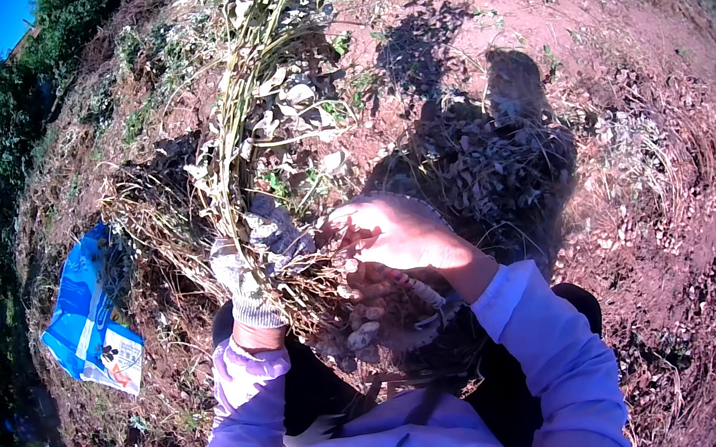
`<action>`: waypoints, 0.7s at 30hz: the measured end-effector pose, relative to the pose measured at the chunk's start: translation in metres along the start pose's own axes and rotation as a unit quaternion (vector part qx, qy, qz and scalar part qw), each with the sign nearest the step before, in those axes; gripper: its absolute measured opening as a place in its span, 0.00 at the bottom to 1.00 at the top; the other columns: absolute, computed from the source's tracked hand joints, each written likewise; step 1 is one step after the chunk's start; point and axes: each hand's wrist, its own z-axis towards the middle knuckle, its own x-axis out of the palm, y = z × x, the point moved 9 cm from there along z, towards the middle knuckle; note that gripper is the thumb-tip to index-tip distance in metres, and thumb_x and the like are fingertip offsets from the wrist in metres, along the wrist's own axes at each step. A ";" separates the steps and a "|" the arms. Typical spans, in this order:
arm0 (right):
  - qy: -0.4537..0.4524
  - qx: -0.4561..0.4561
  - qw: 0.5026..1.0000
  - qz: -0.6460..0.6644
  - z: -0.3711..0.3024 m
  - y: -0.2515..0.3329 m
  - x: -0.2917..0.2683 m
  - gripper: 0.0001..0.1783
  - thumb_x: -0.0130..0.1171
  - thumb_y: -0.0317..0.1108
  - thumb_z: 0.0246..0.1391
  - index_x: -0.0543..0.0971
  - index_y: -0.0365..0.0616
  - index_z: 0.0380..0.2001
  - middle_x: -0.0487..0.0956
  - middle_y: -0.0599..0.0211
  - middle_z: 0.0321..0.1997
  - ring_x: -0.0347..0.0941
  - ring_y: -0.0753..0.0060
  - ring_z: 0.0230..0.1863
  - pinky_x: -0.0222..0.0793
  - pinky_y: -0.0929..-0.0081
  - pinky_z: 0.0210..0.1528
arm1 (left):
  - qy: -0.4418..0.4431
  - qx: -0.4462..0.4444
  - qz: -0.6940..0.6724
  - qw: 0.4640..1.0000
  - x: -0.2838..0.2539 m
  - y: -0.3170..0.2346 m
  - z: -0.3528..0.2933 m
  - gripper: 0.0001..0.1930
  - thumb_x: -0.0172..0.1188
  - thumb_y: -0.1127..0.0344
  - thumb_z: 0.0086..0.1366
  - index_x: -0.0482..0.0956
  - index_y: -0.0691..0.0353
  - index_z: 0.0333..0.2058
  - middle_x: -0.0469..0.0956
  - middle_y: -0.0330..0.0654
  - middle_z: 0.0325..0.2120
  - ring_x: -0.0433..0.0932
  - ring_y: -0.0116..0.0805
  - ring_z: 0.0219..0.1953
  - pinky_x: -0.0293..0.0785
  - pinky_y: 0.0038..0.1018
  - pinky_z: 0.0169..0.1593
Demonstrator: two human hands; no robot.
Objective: The person sits on the ground and repeatedly pulls peanut pods from dried vines, then shucks them by hand into a small cloth bag held between their legs. The person continues this process, filling the bag with shelled peanuts.
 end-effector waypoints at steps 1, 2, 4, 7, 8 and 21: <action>-0.017 -0.008 1.000 -0.021 0.000 -0.002 -0.002 0.24 0.51 0.20 0.47 0.71 0.42 0.50 0.77 0.64 0.42 0.73 0.75 0.36 0.70 0.78 0.36 | 0.003 -0.001 0.001 1.000 0.002 0.000 0.000 0.18 0.43 0.62 0.60 0.71 0.71 0.39 0.74 0.51 0.32 0.76 0.44 0.33 0.77 0.39 0.38; -0.039 0.001 0.999 -0.024 -0.001 -0.005 -0.007 0.21 0.56 0.26 0.47 0.74 0.46 0.48 0.80 0.61 0.40 0.76 0.71 0.32 0.70 0.77 0.34 | 0.003 -0.004 0.000 1.000 0.003 0.002 0.000 0.18 0.43 0.61 0.60 0.71 0.71 0.39 0.74 0.51 0.32 0.76 0.44 0.33 0.77 0.39 0.39; -0.079 -0.045 0.994 -0.054 0.001 -0.007 -0.009 0.19 0.55 0.25 0.47 0.75 0.45 0.46 0.80 0.61 0.39 0.76 0.70 0.29 0.70 0.76 0.30 | 0.006 -0.008 0.000 1.000 0.005 0.005 0.001 0.18 0.43 0.61 0.60 0.71 0.71 0.39 0.74 0.51 0.32 0.76 0.44 0.34 0.77 0.39 0.39; -0.101 -0.122 0.962 -0.223 -0.005 0.018 -0.011 0.16 0.53 0.24 0.47 0.76 0.42 0.43 0.80 0.60 0.35 0.76 0.68 0.26 0.70 0.75 0.27 | 0.005 -0.011 0.002 1.000 0.006 0.006 0.000 0.18 0.42 0.61 0.60 0.71 0.71 0.39 0.74 0.51 0.32 0.76 0.44 0.34 0.77 0.39 0.39; -0.101 -0.148 0.938 -0.297 -0.008 0.028 -0.009 0.15 0.53 0.24 0.48 0.77 0.41 0.42 0.80 0.60 0.34 0.76 0.68 0.25 0.70 0.74 0.26 | 0.004 -0.011 0.002 1.000 0.006 0.005 0.000 0.18 0.42 0.61 0.60 0.71 0.71 0.39 0.74 0.51 0.32 0.76 0.44 0.34 0.77 0.39 0.39; -0.173 0.114 0.978 0.014 -0.004 -0.075 -0.076 0.07 0.50 0.34 0.57 0.75 0.43 0.30 0.69 0.77 0.20 0.61 0.88 0.20 0.50 0.87 0.15 | -0.002 0.005 -0.001 1.000 0.005 -0.005 0.004 0.19 0.42 0.60 0.60 0.71 0.71 0.40 0.74 0.50 0.33 0.76 0.43 0.35 0.76 0.39 0.41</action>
